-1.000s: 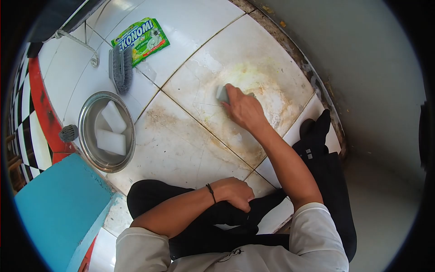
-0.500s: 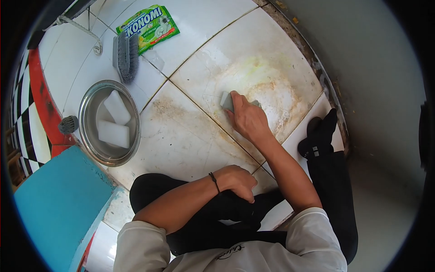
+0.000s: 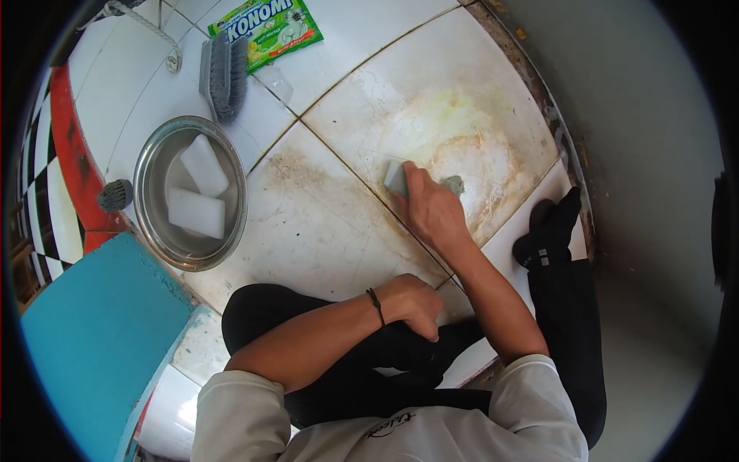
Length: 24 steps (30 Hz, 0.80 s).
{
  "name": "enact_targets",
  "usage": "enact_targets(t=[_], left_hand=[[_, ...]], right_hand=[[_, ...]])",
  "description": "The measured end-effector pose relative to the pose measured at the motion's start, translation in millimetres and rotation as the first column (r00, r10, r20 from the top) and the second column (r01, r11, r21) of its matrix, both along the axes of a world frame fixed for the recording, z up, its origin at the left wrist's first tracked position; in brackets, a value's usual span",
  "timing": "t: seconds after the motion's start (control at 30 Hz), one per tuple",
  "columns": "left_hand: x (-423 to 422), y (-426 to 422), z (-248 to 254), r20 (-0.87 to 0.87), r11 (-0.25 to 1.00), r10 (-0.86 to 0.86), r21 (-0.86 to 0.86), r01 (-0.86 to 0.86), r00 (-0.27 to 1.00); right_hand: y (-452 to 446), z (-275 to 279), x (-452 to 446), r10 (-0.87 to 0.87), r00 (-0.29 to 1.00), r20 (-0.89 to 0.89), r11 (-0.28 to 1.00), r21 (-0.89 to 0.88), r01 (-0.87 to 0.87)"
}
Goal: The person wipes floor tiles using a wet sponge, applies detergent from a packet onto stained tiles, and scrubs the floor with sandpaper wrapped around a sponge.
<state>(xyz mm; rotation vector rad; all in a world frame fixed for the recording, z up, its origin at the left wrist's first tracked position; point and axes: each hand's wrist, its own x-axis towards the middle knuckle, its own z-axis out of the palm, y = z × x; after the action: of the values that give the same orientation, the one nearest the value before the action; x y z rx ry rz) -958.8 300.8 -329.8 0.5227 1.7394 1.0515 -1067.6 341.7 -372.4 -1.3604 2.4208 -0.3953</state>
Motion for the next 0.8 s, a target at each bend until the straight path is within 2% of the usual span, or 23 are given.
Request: enact_targets(t=[0.03, 0.1, 0.17, 0.23, 0.33, 0.43, 0.53, 0.57, 0.63, 0.7, 0.8], left_hand=[[0, 0, 1, 0.005, 1.0, -0.023, -0.005, 0.023, 1.0], [0, 1, 1, 0.016, 0.997, -0.07, -0.013, 0.07, 0.997], [-1, 0, 1, 0.02, 0.997, -0.072, -0.027, 0.072, 0.997], [-2, 0, 0, 0.014, 0.997, -0.063, -0.039, 0.064, 0.998], [-3, -2, -2, 0.0, 0.998, -0.049, -0.051, 0.049, 0.999], [-1, -1, -2, -0.02, 0.998, -0.046, -0.045, 0.045, 0.999], [3, 1, -3, -0.036, 0.999, -0.036, -0.042, 0.034, 0.999], [4, 2, -5, -0.035, 0.999, -0.031, -0.043, 0.029, 0.999], [5, 1, -6, -0.033, 0.998, -0.024, -0.056, 0.022, 0.999], [1, -4, -4, -0.041, 0.997, -0.004, -0.082, 0.001, 0.999], [-2, -7, -7, -0.049, 0.995, 0.016, -0.094, -0.021, 0.999]], right_hand=[[-4, 0, 7, 0.013, 0.999, 0.035, 1.0, -0.01, -0.013], [-10, 0, -14, -0.023, 0.999, -0.024, 1.0, 0.009, 0.023], [-9, -11, -65, -0.188, 0.968, -0.163, 0.982, -0.043, 0.184], [6, -14, -119, -0.351, 0.902, -0.253, 0.931, 0.003, 0.364], [36, -10, -132, -0.427, 0.869, -0.248, 0.886, 0.079, 0.458], [40, -4, -69, -0.328, 0.937, -0.123, 0.943, 0.019, 0.333], [0, 1, -17, -0.211, 0.976, -0.052, 0.977, 0.027, 0.213], [-14, 2, -21, -0.183, 0.983, -0.036, 0.983, 0.017, 0.183], [-35, -1, -54, -0.173, 0.979, -0.112, 0.985, 0.004, 0.174], [-33, -6, -98, -0.253, 0.945, -0.208, 0.967, -0.028, 0.252], [4, -8, -125, -0.325, 0.921, -0.216, 0.94, 0.038, 0.34]])
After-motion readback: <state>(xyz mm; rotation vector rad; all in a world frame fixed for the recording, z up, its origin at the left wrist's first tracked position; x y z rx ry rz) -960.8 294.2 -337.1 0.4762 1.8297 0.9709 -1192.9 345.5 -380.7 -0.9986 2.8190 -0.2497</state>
